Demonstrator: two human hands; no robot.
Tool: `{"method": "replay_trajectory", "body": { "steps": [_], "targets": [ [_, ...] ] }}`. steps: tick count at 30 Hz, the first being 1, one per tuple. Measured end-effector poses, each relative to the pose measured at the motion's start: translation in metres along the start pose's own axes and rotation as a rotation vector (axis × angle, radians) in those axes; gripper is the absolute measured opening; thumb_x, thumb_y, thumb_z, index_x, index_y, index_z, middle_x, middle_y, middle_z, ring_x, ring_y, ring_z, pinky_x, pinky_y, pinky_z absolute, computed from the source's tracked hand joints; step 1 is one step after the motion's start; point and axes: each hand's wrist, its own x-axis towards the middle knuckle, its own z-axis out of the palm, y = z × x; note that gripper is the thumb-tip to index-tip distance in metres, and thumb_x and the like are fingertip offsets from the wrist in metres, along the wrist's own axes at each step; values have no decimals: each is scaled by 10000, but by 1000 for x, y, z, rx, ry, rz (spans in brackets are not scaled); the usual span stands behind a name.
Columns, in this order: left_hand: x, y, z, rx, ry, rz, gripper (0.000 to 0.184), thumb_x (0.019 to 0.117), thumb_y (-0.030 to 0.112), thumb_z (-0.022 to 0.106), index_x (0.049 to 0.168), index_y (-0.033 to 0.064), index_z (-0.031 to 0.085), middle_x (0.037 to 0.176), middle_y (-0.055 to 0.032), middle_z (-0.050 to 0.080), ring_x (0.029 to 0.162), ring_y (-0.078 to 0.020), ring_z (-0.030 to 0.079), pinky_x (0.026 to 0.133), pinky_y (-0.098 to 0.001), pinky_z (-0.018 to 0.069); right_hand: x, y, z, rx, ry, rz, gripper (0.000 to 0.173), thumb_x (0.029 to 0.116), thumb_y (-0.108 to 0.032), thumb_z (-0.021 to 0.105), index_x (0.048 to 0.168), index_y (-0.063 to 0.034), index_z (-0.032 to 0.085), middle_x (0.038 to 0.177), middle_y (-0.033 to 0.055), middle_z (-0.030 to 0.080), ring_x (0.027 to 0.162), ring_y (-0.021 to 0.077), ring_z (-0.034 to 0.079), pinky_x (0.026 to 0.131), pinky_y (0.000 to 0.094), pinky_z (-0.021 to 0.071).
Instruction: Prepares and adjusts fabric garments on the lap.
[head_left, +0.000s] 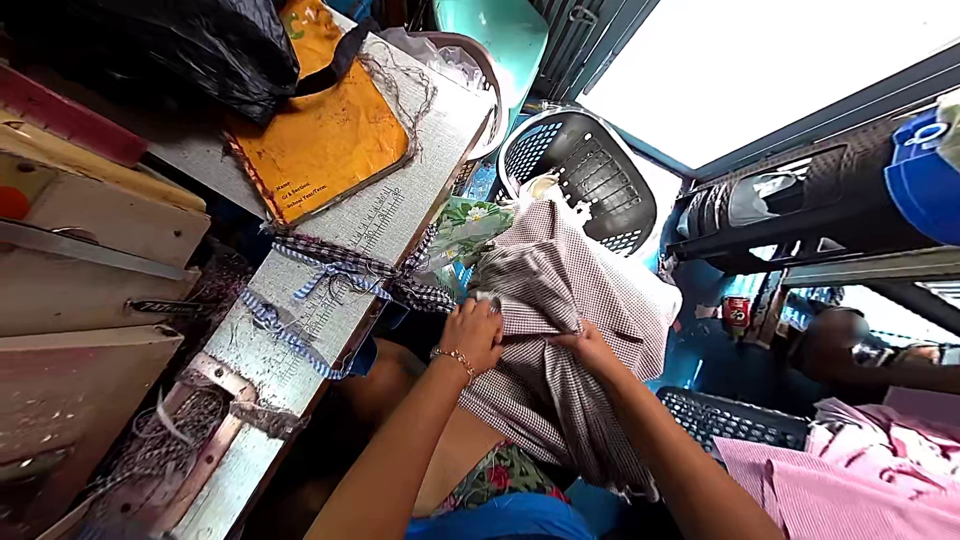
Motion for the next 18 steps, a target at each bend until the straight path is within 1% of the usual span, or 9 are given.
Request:
{"method": "replay_trajectory", "body": {
  "steps": [2, 4, 7, 10, 12, 14, 16, 17, 18],
  "targets": [
    [-3, -13, 19, 116, -219, -66, 375, 877, 206, 775, 1216, 60, 712, 1418, -259, 534, 1381, -469, 416, 1120, -671, 273, 6, 0, -7, 27, -16, 21, 327, 888, 87, 647, 1207, 63, 579, 1031, 72, 698, 896, 32, 674, 831, 231, 568],
    [-3, -21, 34, 197, -303, -92, 300, 914, 152, 726, 1196, 47, 724, 1436, -236, 542, 1397, -452, 412, 1136, -665, 247, 10, 0, -6, 22, -33, 10, 356, 879, 101, 664, 1222, 78, 570, 1058, 93, 690, 922, 42, 672, 850, 230, 563],
    [-5, -20, 23, 143, -293, -74, 301, 1041, 194, 553, 1272, 55, 687, 1398, -201, 592, 1379, -414, 455, 1157, -651, 213, 10, 4, -5, -12, -41, -46, 413, 848, 112, 679, 1239, 86, 551, 1084, 94, 686, 962, 29, 668, 877, 212, 556],
    [-7, -6, -3, 62, -192, -16, 358, 1092, 243, 443, 1319, 68, 658, 1328, -190, 649, 1323, -383, 534, 1170, -629, 213, 4, 10, 1, -107, -73, -147, 536, 851, 57, 699, 1342, 101, 488, 1198, 136, 655, 1068, 49, 648, 955, 219, 528],
    [-3, 13, -16, 71, -141, 33, 363, 1100, 237, 424, 1314, 46, 646, 1309, -197, 656, 1315, -375, 548, 1184, -619, 209, -6, 11, 7, -176, -123, -173, 696, 855, -41, 729, 1449, 101, 398, 1289, 178, 635, 1157, 98, 638, 1019, 270, 510],
    [2, 34, -22, 93, -101, 78, 345, 1091, 191, 427, 1278, -5, 641, 1283, -217, 659, 1294, -387, 555, 1175, -607, 227, -15, 12, 14, -283, -194, -204, 971, 787, -299, 843, 1505, 83, 313, 1347, 176, 601, 1227, 138, 604, 1065, 324, 490],
    [6, 45, -22, 58, -78, 94, 333, 1080, 172, 435, 1260, -15, 644, 1280, -214, 655, 1301, -376, 547, 1172, -587, 243, -18, 13, 18, -500, -177, -254, 1117, 719, -472, 878, 1520, 72, 322, 1369, 214, 596, 1266, 281, 596, 1078, 490, 472],
    [7, 42, -19, -9, -55, 87, 338, 1075, 203, 464, 1254, -9, 657, 1281, -212, 658, 1302, -371, 549, 1166, -578, 257, -16, 13, 18, -531, -137, -246, 992, 753, -356, 874, 1493, 77, 374, 1298, 244, 638, 1210, 351, 633, 1029, 568, 486],
    [8, 34, -15, -97, -19, 59, 348, 1053, 269, 540, 1239, 10, 682, 1276, -210, 665, 1290, -369, 559, 1143, -575, 293, -11, 13, 15, -495, -95, -210, 835, 779, -202, 835, 1458, 68, 430, 1236, 237, 668, 1169, 338, 656, 1010, 553, 498]
  ]
}}
